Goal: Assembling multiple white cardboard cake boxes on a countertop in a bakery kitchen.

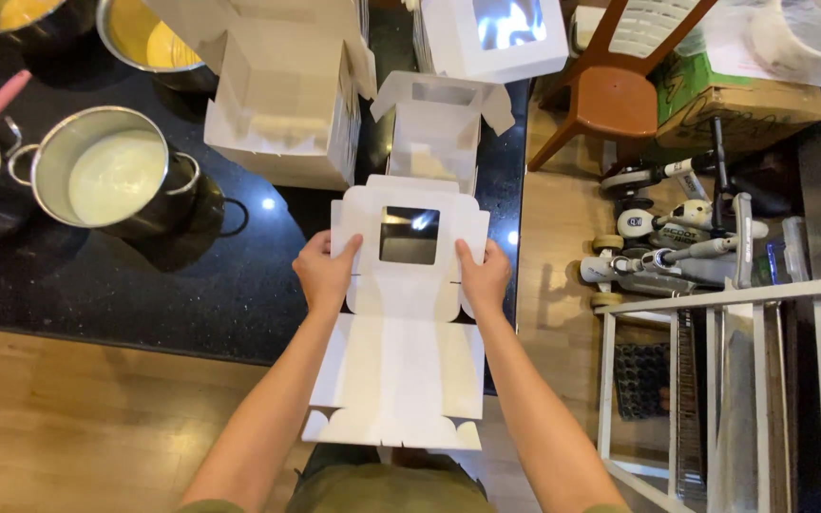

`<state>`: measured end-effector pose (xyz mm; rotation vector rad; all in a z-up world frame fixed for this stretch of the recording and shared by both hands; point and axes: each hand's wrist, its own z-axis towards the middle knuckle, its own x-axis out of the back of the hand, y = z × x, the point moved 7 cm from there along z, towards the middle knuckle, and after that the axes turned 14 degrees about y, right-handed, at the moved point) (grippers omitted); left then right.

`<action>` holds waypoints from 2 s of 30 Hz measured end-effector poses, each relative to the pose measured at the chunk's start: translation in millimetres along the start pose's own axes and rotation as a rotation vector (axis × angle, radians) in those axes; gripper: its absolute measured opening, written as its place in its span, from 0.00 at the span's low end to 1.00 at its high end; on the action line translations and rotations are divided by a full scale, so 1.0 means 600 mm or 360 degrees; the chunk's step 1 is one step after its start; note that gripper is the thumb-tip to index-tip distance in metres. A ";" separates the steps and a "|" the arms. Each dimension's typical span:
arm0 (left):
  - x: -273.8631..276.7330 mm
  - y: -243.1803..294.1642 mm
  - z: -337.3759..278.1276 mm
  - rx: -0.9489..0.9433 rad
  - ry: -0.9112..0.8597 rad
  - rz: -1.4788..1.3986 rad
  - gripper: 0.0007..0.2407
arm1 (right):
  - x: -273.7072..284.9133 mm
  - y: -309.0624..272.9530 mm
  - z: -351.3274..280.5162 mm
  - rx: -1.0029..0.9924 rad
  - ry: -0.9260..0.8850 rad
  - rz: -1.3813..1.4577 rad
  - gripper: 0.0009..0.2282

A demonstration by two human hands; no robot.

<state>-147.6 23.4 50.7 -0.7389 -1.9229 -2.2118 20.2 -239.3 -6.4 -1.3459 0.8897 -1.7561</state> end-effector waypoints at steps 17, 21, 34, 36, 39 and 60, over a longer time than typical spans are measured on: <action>-0.133 -0.084 -0.152 -0.1000 -0.0524 0.0880 0.32 | -0.119 -0.023 -0.127 0.0861 -0.0523 -0.0853 0.36; -0.109 -0.080 -0.118 -0.0962 -0.0504 0.0625 0.35 | -0.111 -0.009 -0.089 0.0856 -0.0769 -0.0629 0.43; 0.098 -0.158 -0.126 0.0159 -0.0041 0.0260 0.27 | 0.095 0.059 -0.161 -0.0347 -0.0316 -0.0738 0.28; 0.085 -0.172 -0.128 0.0418 -0.0047 0.0323 0.23 | 0.088 0.065 -0.161 -0.0461 -0.0269 -0.0669 0.21; 0.067 -0.160 -0.155 0.0180 -0.0023 0.0356 0.14 | 0.078 0.058 -0.173 -0.0320 -0.0090 -0.0408 0.13; 0.188 -0.123 -0.247 -0.0546 -0.0015 0.0282 0.22 | 0.147 -0.005 -0.232 0.0687 -0.0482 0.0039 0.30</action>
